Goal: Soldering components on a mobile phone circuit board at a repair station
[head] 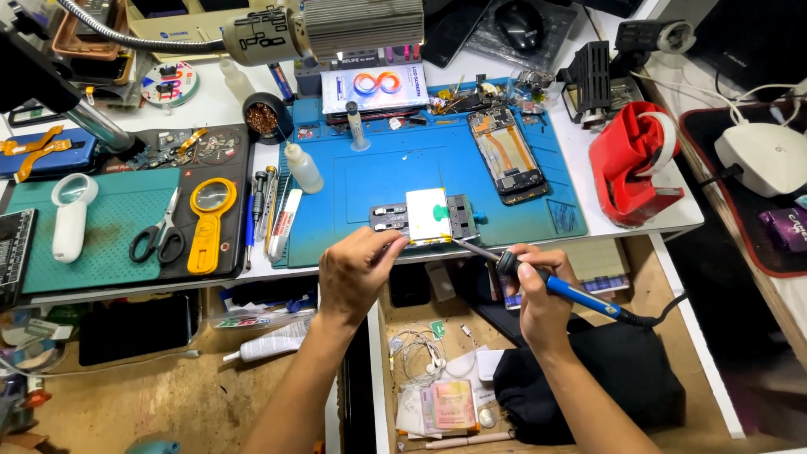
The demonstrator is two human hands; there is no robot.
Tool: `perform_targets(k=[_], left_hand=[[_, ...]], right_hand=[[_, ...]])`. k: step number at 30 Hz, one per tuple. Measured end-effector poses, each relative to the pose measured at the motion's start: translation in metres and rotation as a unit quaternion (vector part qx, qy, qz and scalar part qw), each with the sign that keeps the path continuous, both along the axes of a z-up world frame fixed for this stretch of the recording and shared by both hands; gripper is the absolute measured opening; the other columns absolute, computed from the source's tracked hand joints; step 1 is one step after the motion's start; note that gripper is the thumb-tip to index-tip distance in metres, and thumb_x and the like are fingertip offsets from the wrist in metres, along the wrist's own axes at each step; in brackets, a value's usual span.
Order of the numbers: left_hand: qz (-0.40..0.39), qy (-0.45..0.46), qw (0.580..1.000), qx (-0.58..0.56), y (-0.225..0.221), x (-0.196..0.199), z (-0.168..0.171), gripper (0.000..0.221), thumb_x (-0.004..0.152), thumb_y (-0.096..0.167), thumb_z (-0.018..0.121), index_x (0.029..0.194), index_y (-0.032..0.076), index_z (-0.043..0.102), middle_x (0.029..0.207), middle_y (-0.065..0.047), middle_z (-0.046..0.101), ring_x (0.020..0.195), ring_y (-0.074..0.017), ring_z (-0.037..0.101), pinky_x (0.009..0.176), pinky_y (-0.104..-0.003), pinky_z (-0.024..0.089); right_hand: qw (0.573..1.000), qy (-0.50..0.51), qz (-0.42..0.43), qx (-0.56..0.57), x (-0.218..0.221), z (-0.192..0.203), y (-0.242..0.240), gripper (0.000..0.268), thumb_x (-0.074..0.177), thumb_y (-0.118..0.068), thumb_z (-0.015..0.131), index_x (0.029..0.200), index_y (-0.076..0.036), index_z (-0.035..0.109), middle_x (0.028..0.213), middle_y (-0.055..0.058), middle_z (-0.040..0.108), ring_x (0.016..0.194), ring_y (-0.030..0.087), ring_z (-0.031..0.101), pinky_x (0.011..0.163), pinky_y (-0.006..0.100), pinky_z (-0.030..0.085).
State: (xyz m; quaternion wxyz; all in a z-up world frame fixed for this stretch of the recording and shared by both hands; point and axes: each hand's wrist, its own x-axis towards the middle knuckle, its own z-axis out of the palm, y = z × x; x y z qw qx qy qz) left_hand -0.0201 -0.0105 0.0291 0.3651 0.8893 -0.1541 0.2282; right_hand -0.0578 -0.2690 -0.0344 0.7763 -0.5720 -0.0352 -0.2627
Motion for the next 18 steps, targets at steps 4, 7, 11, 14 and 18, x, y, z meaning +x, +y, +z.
perform_targets(k=[4, 7, 11, 14, 18], left_hand=[[-0.012, 0.003, 1.0, -0.023, 0.003, -0.002, 0.007, 0.004, 0.094, 0.025, 0.075, 0.095, 0.026, 0.078, 0.057, -0.002, 0.049, 0.055, -0.0242, 0.064, 0.054, -0.032, 0.052], [-0.01, 0.022, 0.998, -0.05, 0.004, 0.0, 0.005, 0.007, 0.093, 0.022, 0.075, 0.096, 0.026, 0.079, 0.054, 0.002, 0.044, 0.051, -0.0166, 0.057, 0.053, -0.028, 0.05], [0.002, 0.053, 0.998, -0.044, 0.001, 0.005, -0.004, 0.007, 0.092, 0.022, 0.076, 0.095, 0.026, 0.081, 0.055, 0.004, 0.051, 0.05, -0.0119, 0.056, 0.053, -0.026, 0.05], [0.014, 0.052, 0.997, -0.05, 0.001, 0.004, 0.002, 0.003, 0.093, 0.024, 0.074, 0.093, 0.023, 0.077, 0.076, 0.0, 0.07, 0.061, -0.0229, 0.071, 0.056, -0.033, 0.056], [0.003, 0.09, 0.991, -0.104, 0.004, -0.004, 0.014, 0.008, 0.095, 0.022, 0.069, 0.096, 0.015, 0.074, 0.121, -0.012, 0.072, 0.076, -0.0366, 0.076, 0.063, -0.043, 0.061]], right_hand=[[1.0, 0.0, 0.0, -0.003, 0.001, 0.001, 0.0, 0.018, 0.096, -0.016, 0.066, 0.098, -0.001, 0.056, 0.103, 0.022, 0.068, 0.053, 0.012, 0.049, 0.048, 0.027, 0.042], [1.0, -0.006, 0.008, 0.002, 0.0, 0.002, 0.002, 0.018, 0.096, -0.015, 0.066, 0.097, -0.002, 0.055, 0.102, 0.024, 0.068, 0.051, 0.014, 0.051, 0.047, 0.027, 0.042], [1.0, -0.001, 0.005, -0.002, -0.003, 0.006, 0.002, 0.018, 0.095, -0.015, 0.067, 0.096, -0.002, 0.056, 0.101, 0.024, 0.068, 0.051, 0.015, 0.051, 0.046, 0.027, 0.042], [1.0, -0.001, 0.01, -0.002, -0.001, 0.003, 0.002, 0.018, 0.095, -0.016, 0.068, 0.097, -0.001, 0.057, 0.102, 0.022, 0.068, 0.053, 0.013, 0.05, 0.047, 0.027, 0.041], [1.0, 0.024, 0.007, -0.014, 0.0, 0.002, 0.001, 0.018, 0.096, -0.019, 0.066, 0.097, -0.004, 0.055, 0.104, 0.02, 0.067, 0.06, 0.01, 0.049, 0.048, 0.024, 0.038]])
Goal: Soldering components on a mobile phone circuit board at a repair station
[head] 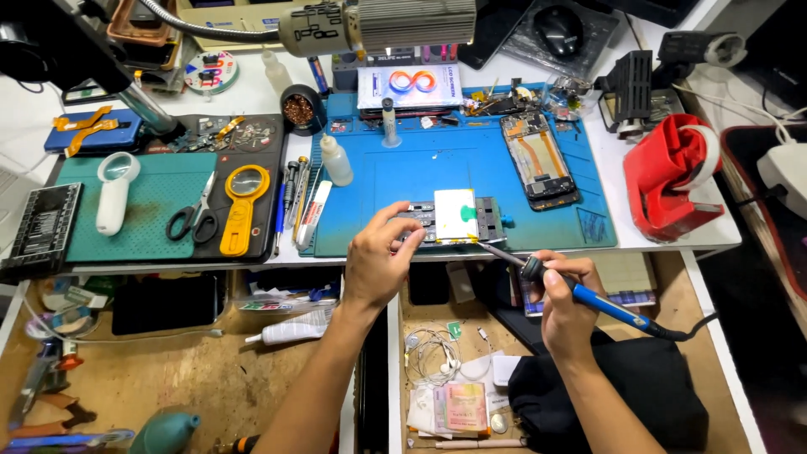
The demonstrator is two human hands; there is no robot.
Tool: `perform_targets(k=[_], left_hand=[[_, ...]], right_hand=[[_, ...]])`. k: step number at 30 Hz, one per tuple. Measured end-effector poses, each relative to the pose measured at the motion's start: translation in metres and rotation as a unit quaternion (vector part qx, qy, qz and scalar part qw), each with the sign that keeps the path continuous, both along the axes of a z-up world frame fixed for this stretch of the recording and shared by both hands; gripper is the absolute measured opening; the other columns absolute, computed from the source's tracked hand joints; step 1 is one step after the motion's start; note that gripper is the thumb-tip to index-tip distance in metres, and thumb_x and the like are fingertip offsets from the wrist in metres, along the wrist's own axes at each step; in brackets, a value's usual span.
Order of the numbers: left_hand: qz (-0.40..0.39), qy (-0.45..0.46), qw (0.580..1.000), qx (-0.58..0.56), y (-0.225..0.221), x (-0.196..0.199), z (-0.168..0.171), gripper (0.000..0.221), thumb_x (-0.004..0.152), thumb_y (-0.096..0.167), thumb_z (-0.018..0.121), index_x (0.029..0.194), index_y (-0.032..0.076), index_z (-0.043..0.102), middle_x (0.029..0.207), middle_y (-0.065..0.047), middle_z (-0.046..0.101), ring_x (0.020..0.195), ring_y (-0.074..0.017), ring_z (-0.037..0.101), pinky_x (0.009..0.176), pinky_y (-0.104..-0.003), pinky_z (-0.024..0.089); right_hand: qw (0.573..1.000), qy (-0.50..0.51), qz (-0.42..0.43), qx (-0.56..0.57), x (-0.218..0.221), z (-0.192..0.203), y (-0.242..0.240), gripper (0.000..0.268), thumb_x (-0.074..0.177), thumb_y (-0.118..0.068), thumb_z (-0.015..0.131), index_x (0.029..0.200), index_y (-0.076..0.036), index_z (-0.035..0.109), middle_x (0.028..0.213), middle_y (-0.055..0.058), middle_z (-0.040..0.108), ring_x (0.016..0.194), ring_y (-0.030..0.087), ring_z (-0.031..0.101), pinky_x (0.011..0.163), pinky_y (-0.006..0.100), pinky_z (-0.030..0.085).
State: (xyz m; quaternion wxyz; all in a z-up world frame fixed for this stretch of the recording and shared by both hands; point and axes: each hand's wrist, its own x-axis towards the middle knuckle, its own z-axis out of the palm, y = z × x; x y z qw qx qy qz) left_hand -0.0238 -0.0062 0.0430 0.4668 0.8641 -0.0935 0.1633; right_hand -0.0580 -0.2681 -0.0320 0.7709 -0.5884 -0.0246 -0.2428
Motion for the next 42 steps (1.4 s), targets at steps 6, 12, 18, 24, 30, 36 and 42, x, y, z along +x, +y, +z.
perform_targets(k=[6, 12, 18, 24, 30, 36, 42], left_hand=[[0.01, 0.071, 0.994, -0.086, -0.002, 0.002, -0.024, 0.011, 0.094, 0.019, 0.068, 0.096, 0.011, 0.075, 0.138, -0.023, 0.064, 0.081, -0.0393, 0.076, 0.06, -0.036, 0.064], [0.035, 0.069, 0.99, -0.115, -0.01, -0.009, -0.032, 0.009, 0.095, 0.016, 0.066, 0.094, 0.008, 0.071, 0.138, -0.029, 0.063, 0.089, -0.0454, 0.074, 0.06, -0.038, 0.065], [0.028, 0.036, 0.991, -0.124, -0.006, -0.014, -0.045, 0.008, 0.096, 0.018, 0.065, 0.096, 0.012, 0.07, 0.145, -0.021, 0.061, 0.073, -0.0317, 0.078, 0.055, -0.032, 0.064], [0.02, 0.017, 0.991, -0.134, -0.003, -0.011, -0.053, 0.007, 0.096, 0.016, 0.064, 0.095, 0.011, 0.069, 0.144, -0.02, 0.062, 0.069, -0.0288, 0.079, 0.054, -0.031, 0.063], [0.025, 0.005, 0.994, -0.111, 0.001, -0.007, -0.066, 0.006, 0.096, 0.015, 0.063, 0.093, 0.012, 0.067, 0.142, -0.017, 0.064, 0.067, -0.0267, 0.079, 0.052, -0.031, 0.061], [0.034, -0.119, 0.992, -0.009, -0.019, -0.026, -0.064, 0.004, 0.094, 0.017, 0.067, 0.09, 0.016, 0.067, 0.137, -0.012, 0.069, 0.069, -0.0259, 0.077, 0.051, -0.032, 0.06], [-0.246, -0.253, 0.935, 0.023, -0.078, -0.067, -0.047, 0.012, 0.094, 0.005, 0.07, 0.086, 0.005, 0.061, 0.106, -0.016, 0.076, 0.041, -0.0061, 0.049, 0.03, -0.02, 0.036]], right_hand=[[1.0, -0.001, -0.006, -0.008, -0.003, 0.004, 0.003, 0.019, 0.095, -0.02, 0.067, 0.096, -0.005, 0.054, 0.104, 0.021, 0.068, 0.059, 0.01, 0.049, 0.048, 0.024, 0.038], [1.0, 0.018, -0.02, -0.003, 0.0, 0.002, 0.003, 0.021, 0.092, -0.025, 0.068, 0.093, -0.009, 0.055, 0.104, 0.02, 0.069, 0.06, 0.009, 0.048, 0.048, 0.023, 0.035], [0.997, 0.042, -0.029, 0.062, 0.0, 0.014, 0.008, 0.018, 0.094, -0.025, 0.064, 0.091, -0.013, 0.051, 0.098, 0.013, 0.067, 0.077, 0.015, 0.056, 0.058, 0.024, 0.037], [0.991, 0.015, -0.031, 0.129, -0.004, 0.053, 0.02, 0.016, 0.092, -0.023, 0.061, 0.086, -0.015, 0.049, 0.066, 0.001, 0.048, 0.077, 0.018, 0.063, 0.08, 0.022, 0.05], [0.991, -0.007, -0.03, 0.127, -0.004, 0.06, 0.014, 0.014, 0.092, -0.021, 0.06, 0.083, -0.015, 0.051, 0.048, 0.001, 0.041, 0.051, 0.009, 0.051, 0.083, 0.02, 0.053], [0.989, -0.038, -0.137, -0.045, -0.002, 0.035, -0.016, 0.018, 0.097, -0.021, 0.061, 0.095, -0.007, 0.05, 0.106, 0.023, 0.068, 0.063, 0.012, 0.055, 0.067, 0.027, 0.051], [0.931, -0.127, -0.258, -0.223, -0.001, 0.075, -0.04, 0.014, 0.101, -0.015, 0.058, 0.104, -0.002, 0.052, 0.108, 0.021, 0.06, 0.06, 0.017, 0.056, 0.063, 0.028, 0.051]])
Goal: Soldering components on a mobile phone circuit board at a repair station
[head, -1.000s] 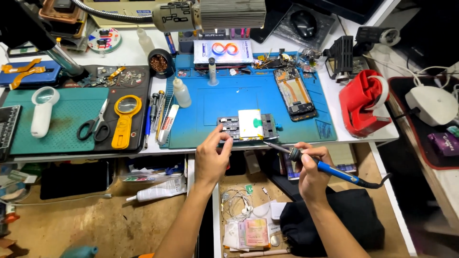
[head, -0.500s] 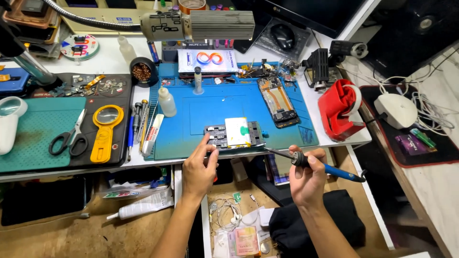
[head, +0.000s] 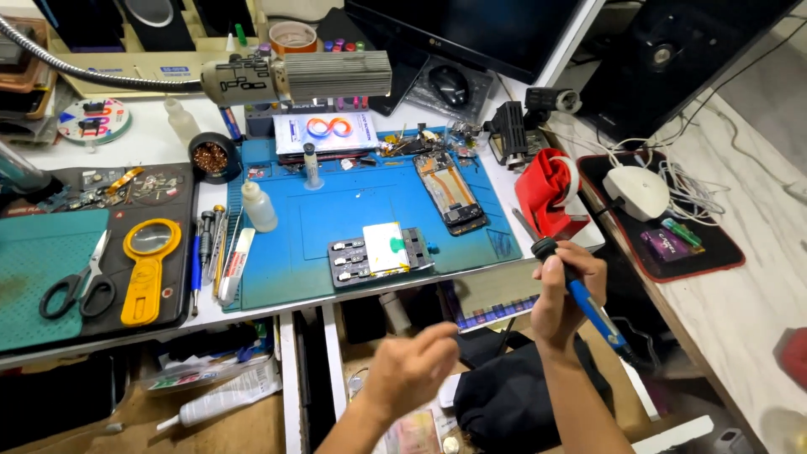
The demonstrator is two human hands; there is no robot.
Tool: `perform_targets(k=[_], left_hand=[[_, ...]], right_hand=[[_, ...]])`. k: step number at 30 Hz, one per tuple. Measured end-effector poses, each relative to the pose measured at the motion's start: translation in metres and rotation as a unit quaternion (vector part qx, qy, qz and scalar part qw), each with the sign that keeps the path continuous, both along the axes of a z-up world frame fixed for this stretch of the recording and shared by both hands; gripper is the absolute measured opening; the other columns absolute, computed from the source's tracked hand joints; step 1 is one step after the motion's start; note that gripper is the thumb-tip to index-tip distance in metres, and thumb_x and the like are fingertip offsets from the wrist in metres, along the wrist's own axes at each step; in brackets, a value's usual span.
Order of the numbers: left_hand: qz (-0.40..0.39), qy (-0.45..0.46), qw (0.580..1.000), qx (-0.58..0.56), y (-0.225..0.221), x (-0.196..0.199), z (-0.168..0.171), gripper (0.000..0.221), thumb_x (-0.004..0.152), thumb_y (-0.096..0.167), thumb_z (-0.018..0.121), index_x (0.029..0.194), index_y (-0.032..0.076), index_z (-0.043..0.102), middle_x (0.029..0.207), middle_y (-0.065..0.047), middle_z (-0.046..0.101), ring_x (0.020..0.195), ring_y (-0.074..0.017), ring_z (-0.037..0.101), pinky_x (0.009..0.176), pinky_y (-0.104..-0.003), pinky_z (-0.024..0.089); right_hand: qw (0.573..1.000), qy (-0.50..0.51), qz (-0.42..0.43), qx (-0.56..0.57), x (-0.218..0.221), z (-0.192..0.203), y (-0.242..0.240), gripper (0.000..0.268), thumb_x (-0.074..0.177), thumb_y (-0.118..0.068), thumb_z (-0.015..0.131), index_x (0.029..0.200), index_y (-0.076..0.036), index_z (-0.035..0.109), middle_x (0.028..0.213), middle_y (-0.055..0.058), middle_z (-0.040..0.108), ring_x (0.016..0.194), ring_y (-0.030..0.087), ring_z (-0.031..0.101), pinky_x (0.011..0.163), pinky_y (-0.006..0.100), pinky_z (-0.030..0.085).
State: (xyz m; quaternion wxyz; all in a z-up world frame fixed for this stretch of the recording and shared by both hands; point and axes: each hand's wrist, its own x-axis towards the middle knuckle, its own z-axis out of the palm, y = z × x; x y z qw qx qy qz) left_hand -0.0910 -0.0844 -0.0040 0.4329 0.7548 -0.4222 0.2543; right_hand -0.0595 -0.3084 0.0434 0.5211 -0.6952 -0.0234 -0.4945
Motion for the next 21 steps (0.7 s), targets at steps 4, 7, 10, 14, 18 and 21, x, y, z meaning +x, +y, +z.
perform_targets(k=[4, 7, 10, 14, 18, 21], left_hand=[[-0.107, 0.029, 0.991, 0.075, -0.026, -0.033, -0.011, 0.01, 0.099, 0.009, 0.061, 0.089, 0.01, 0.058, 0.112, -0.006, 0.072, 0.043, -0.03, 0.054, 0.033, -0.042, 0.037], [-0.178, 0.067, 0.973, 0.133, -0.024, -0.041, 0.005, 0.015, 0.078, -0.007, 0.063, 0.08, 0.007, 0.059, 0.101, -0.008, 0.068, 0.048, -0.0281, 0.052, 0.035, -0.04, 0.035], [-0.18, 0.079, 0.972, 0.132, -0.027, -0.043, -0.005, 0.011, 0.091, -0.001, 0.066, 0.084, 0.006, 0.063, 0.099, -0.006, 0.07, 0.042, -0.0314, 0.049, 0.035, -0.043, 0.035], [-0.184, 0.077, 0.973, 0.119, -0.028, -0.041, -0.013, 0.019, 0.096, -0.001, 0.067, 0.08, 0.007, 0.06, 0.092, -0.005, 0.068, 0.042, -0.0254, 0.045, 0.035, -0.038, 0.032], [-0.149, 0.086, 0.972, 0.161, -0.022, -0.041, -0.01, 0.023, 0.092, 0.001, 0.066, 0.075, 0.011, 0.053, 0.069, -0.004, 0.052, 0.041, -0.0295, 0.042, 0.036, -0.041, 0.031], [-0.149, 0.113, 0.965, 0.186, -0.021, -0.045, -0.014, 0.02, 0.095, 0.007, 0.062, 0.078, 0.012, 0.052, 0.072, -0.005, 0.054, 0.042, -0.0355, 0.045, 0.038, -0.045, 0.031]], right_hand=[[0.992, -0.019, 0.004, -0.123, 0.016, 0.035, -0.021, 0.011, 0.105, -0.012, 0.056, 0.106, -0.001, 0.053, 0.092, 0.016, 0.058, 0.058, 0.017, 0.054, 0.065, 0.031, 0.048], [0.988, 0.019, 0.005, -0.153, 0.035, 0.056, -0.033, 0.017, 0.108, -0.017, 0.057, 0.105, 0.0, 0.052, 0.072, 0.01, 0.056, 0.059, 0.018, 0.055, 0.062, 0.031, 0.048], [0.994, 0.02, 0.011, -0.11, 0.05, 0.08, -0.031, 0.016, 0.106, -0.014, 0.057, 0.103, 0.001, 0.052, 0.073, 0.012, 0.055, 0.062, 0.019, 0.058, 0.063, 0.031, 0.051], [0.996, 0.013, 0.001, -0.089, 0.056, 0.097, -0.025, 0.02, 0.105, -0.022, 0.057, 0.099, -0.003, 0.053, 0.073, 0.006, 0.053, 0.06, 0.013, 0.053, 0.061, 0.027, 0.044], [0.994, -0.063, -0.02, -0.085, 0.057, 0.079, -0.028, 0.023, 0.106, -0.022, 0.055, 0.097, -0.003, 0.046, 0.067, 0.006, 0.042, 0.05, 0.015, 0.041, 0.054, 0.03, 0.036], [0.99, -0.109, -0.02, -0.086, 0.05, 0.068, -0.015, 0.024, 0.106, -0.023, 0.056, 0.095, -0.004, 0.045, 0.07, 0.007, 0.044, 0.05, 0.014, 0.037, 0.058, 0.033, 0.034]])
